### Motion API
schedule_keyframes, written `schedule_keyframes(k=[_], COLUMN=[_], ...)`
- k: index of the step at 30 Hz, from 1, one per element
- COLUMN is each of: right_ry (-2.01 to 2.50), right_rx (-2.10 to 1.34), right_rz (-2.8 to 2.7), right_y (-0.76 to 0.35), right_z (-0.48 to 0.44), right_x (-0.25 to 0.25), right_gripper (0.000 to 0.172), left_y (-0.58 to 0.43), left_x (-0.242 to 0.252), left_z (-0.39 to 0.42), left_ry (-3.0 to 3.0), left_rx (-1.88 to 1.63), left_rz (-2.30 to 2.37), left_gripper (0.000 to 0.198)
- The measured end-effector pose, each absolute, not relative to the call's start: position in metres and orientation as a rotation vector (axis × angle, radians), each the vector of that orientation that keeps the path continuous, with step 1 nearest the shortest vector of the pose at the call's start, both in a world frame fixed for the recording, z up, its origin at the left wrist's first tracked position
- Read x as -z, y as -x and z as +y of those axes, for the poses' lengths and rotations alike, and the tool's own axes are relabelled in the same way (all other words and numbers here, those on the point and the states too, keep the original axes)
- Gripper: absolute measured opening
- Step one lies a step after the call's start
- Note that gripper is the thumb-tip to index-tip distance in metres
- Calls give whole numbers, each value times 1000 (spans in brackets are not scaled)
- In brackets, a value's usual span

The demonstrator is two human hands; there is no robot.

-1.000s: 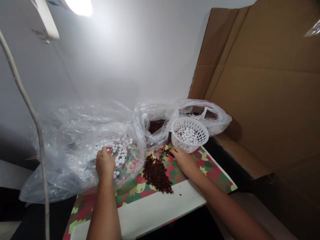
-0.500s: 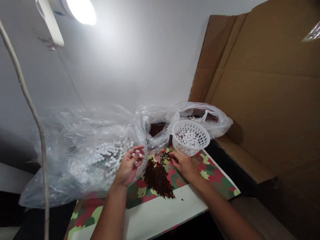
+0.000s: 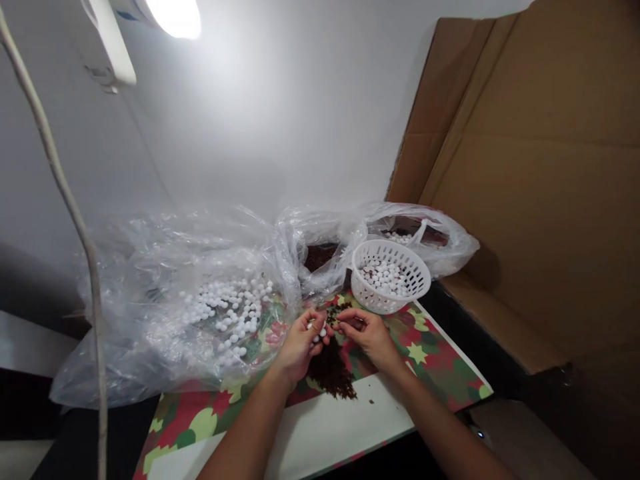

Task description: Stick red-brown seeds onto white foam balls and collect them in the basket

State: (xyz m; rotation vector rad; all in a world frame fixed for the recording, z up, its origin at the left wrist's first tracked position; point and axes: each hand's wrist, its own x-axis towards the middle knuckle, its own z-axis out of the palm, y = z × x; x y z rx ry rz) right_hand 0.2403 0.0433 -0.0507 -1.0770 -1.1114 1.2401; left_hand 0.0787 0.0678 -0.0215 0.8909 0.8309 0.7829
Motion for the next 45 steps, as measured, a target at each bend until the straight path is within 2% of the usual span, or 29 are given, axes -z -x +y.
schedule_keyframes(k=[13,23,36,41,45], right_ry=[1200,1158,1037,1008,993], right_rx=[-743,-449,-401,-613,-877], right_rz=[-1276,-1497,-1620,-1591,-1440], right_y=[-235,-231,-230,-233,-232], right_z=[34,32,32,34,33], right_x=[43,46,46,48,46], right_gripper=[22,14,16,16,38], left_y=[-85,-86,-85,-82,-83], left_x=[24,27,32,28,26], left_z=[62,60,61,64,66], left_ry=[-857,-836,-823,-847,-856], left_rx=[-752,-813,-846,-850,-811], left_rz=[739,677,720,741,783], left_gripper=[33,35,34,35,36])
